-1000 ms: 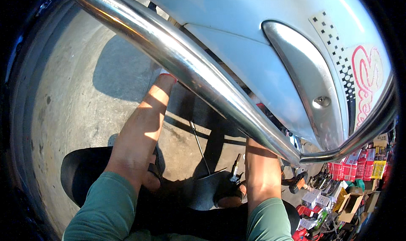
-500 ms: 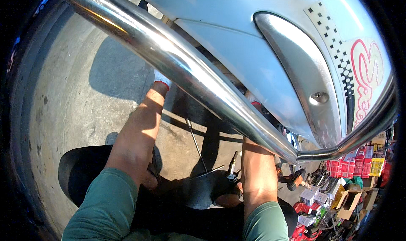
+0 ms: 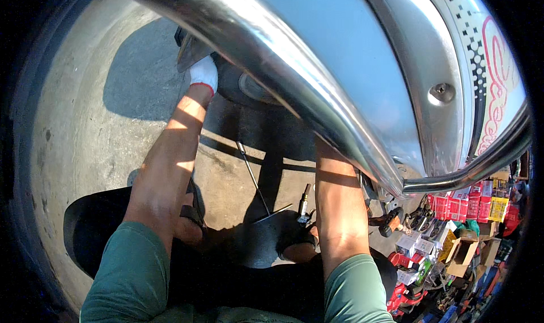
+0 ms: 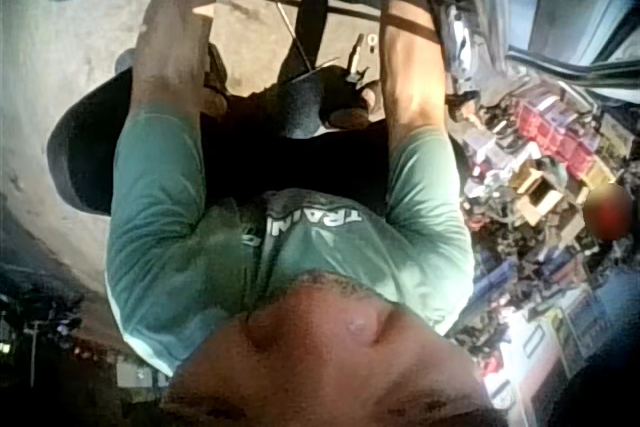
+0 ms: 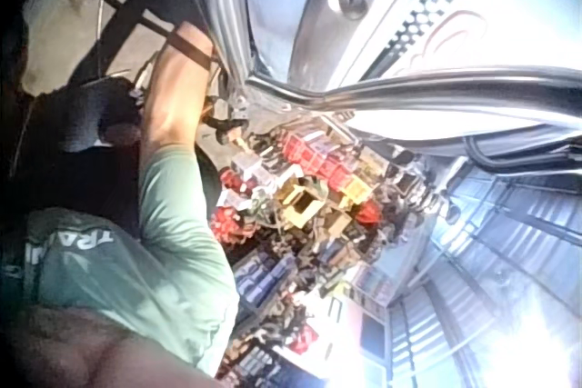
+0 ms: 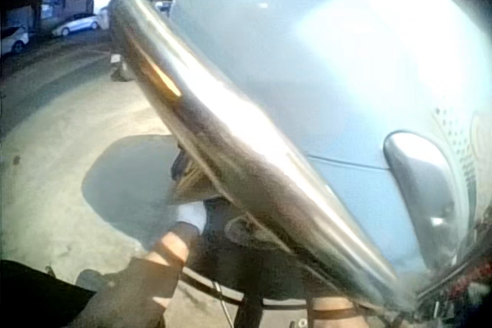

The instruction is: The person removes the rear wheel of a scooter using a wrench, then uses a tire lever to pry the tire off the rim. The person then uses a hand pump to inflate the tire and reattaches the wheel to the scooter.

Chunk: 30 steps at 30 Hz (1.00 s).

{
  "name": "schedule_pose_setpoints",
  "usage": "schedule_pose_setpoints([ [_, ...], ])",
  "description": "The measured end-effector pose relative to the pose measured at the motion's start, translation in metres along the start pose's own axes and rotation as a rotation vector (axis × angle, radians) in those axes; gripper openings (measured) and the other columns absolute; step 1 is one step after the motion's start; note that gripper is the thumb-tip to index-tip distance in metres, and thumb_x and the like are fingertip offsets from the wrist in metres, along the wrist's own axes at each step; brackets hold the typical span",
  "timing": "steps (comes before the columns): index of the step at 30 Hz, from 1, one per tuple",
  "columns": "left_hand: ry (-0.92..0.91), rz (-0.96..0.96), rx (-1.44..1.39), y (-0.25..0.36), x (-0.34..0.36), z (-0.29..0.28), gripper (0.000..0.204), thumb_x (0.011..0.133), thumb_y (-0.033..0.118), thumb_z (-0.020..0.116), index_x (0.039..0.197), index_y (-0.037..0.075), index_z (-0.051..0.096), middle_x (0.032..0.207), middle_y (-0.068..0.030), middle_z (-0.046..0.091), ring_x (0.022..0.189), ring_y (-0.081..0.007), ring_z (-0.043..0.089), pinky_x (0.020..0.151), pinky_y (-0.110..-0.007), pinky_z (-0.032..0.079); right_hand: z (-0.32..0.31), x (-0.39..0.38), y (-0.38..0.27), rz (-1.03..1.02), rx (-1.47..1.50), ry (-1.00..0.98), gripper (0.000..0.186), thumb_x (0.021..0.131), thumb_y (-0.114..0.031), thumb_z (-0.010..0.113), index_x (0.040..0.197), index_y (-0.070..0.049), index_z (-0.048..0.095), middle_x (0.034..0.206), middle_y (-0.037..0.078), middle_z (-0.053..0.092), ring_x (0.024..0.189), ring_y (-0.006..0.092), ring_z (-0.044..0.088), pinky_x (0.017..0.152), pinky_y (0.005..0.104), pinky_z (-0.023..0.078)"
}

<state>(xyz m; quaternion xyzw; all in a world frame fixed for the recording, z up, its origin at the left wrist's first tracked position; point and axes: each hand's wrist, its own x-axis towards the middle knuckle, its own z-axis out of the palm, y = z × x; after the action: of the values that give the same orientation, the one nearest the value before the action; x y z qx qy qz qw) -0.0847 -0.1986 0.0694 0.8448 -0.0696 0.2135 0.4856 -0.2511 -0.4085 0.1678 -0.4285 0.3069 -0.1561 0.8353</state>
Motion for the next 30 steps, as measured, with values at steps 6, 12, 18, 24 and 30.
schedule_pose_setpoints([
  [6, -0.076, 0.074, 0.003, 0.068, 0.019, -0.038, 0.039, 0.097, 0.029, 0.047, 0.124, 0.004, 0.061, 0.132, -0.0210, 0.058, 0.125, -0.0378, 0.051, 0.103, -0.046, 0.042, 0.007, -0.006, 0.005, 0.105, 0.196, -0.089, 0.062, 0.100, -0.042, 0.046, 0.150, -0.010, 0.029, 0.152, 0.018, 0.031, 0.141, 0.0386, 0.029, 0.114, 0.0640, 0.025],
  [12, -0.091, 0.059, -0.022, 0.069, 0.016, -0.045, 0.039, 0.097, 0.029, 0.048, 0.124, 0.004, 0.061, 0.130, -0.0214, 0.058, 0.123, -0.0380, 0.052, 0.100, -0.046, 0.044, 0.004, -0.008, 0.009, 0.086, 0.114, -0.030, 0.065, 0.101, -0.047, 0.042, 0.152, -0.011, 0.026, 0.153, 0.018, 0.030, 0.142, 0.0384, 0.028, 0.113, 0.0638, 0.026],
  [18, -0.204, -0.076, -0.025, 0.071, 0.011, -0.039, 0.041, 0.098, 0.028, 0.046, 0.126, 0.003, 0.059, 0.134, -0.0208, 0.056, 0.126, -0.0382, 0.050, 0.103, -0.046, 0.042, -0.008, 0.003, 0.002, 0.108, 0.159, -0.019, 0.062, 0.102, -0.044, 0.038, 0.153, -0.010, 0.024, 0.152, 0.020, 0.031, 0.142, 0.0387, 0.027, 0.113, 0.0627, 0.028],
  [24, -0.395, -0.240, 0.253, -0.013, 0.000, 0.000, 0.035, 0.099, 0.026, 0.045, 0.121, 0.004, 0.062, 0.129, -0.0171, 0.061, 0.116, -0.0345, 0.058, 0.097, -0.042, 0.047, 0.010, -0.013, -0.005, 0.007, -0.062, 0.015, 0.061, 0.099, -0.042, 0.052, 0.147, -0.008, 0.036, 0.147, 0.017, 0.040, 0.137, 0.0357, 0.035, 0.109, 0.0587, 0.034],
  [30, 0.032, -0.855, -1.475, -0.007, -0.049, 0.020, 0.038, 0.097, 0.028, 0.050, 0.117, -0.001, 0.064, 0.118, -0.0125, 0.067, 0.105, -0.0275, 0.062, 0.095, -0.038, 0.046, -0.065, 0.039, -0.001, -0.132, -0.280, 0.270, 0.068, 0.091, -0.045, 0.066, 0.144, -0.009, 0.042, 0.135, 0.011, 0.051, 0.119, 0.0246, 0.049, 0.099, 0.0445, 0.043],
])
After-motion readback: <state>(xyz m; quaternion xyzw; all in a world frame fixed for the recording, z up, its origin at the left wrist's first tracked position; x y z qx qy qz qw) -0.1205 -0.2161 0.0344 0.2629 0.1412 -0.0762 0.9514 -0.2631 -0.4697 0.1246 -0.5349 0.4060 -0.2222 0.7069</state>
